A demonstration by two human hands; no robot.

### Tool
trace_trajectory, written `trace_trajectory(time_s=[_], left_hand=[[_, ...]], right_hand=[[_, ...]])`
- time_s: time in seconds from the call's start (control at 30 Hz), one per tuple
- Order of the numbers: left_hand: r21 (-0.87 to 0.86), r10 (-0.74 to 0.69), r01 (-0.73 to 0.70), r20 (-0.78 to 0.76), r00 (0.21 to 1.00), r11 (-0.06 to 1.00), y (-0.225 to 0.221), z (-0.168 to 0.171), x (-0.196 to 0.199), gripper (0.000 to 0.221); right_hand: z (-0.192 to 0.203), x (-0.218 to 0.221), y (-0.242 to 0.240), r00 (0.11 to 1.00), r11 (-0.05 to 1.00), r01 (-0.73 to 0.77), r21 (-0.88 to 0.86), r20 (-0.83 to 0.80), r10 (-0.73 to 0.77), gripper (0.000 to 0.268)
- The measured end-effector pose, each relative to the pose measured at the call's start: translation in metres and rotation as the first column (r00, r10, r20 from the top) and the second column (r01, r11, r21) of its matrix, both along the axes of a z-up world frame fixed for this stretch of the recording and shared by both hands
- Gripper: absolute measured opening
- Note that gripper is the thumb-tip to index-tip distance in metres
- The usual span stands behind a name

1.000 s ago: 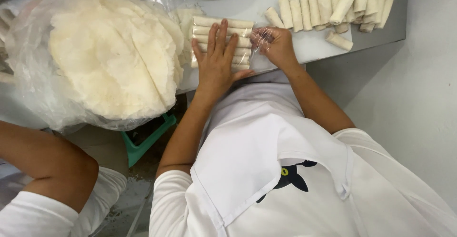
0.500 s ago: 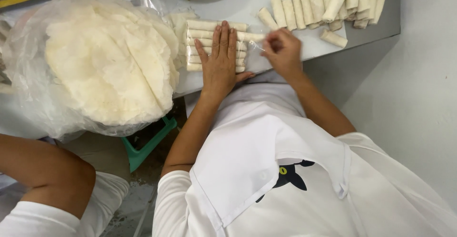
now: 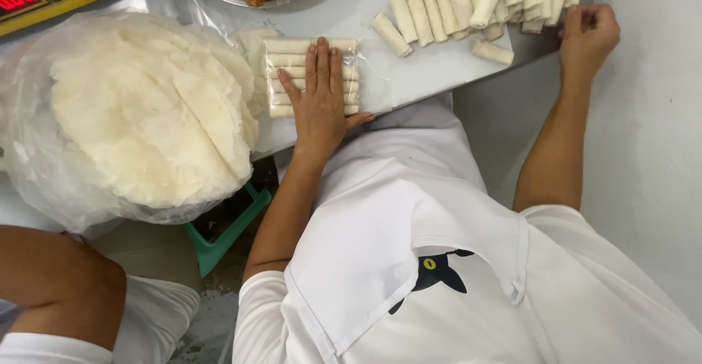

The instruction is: The person places several prepared spring rolls into clear plastic bags, arranging them in a row, and then uses a small piece of tape to seal each bag closed.

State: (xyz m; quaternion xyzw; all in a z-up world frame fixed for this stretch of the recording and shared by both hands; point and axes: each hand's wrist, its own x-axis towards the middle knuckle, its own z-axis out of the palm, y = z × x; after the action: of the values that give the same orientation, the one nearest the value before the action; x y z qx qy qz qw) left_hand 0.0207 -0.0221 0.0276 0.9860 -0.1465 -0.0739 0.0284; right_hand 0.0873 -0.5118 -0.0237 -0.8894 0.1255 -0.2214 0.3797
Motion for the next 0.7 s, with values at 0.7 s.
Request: trace_trajectory(time_s=[0.7], left_hand=[[-0.017, 0.007, -0.008, -0.051, 0.999, 1.000, 0.000, 0.003, 0.000, 0.134]], right_hand=[[0.108, -0.023, 0.136, 0.933, 0.456, -0.085, 0.886, -0.090, 0.349, 0.048]])
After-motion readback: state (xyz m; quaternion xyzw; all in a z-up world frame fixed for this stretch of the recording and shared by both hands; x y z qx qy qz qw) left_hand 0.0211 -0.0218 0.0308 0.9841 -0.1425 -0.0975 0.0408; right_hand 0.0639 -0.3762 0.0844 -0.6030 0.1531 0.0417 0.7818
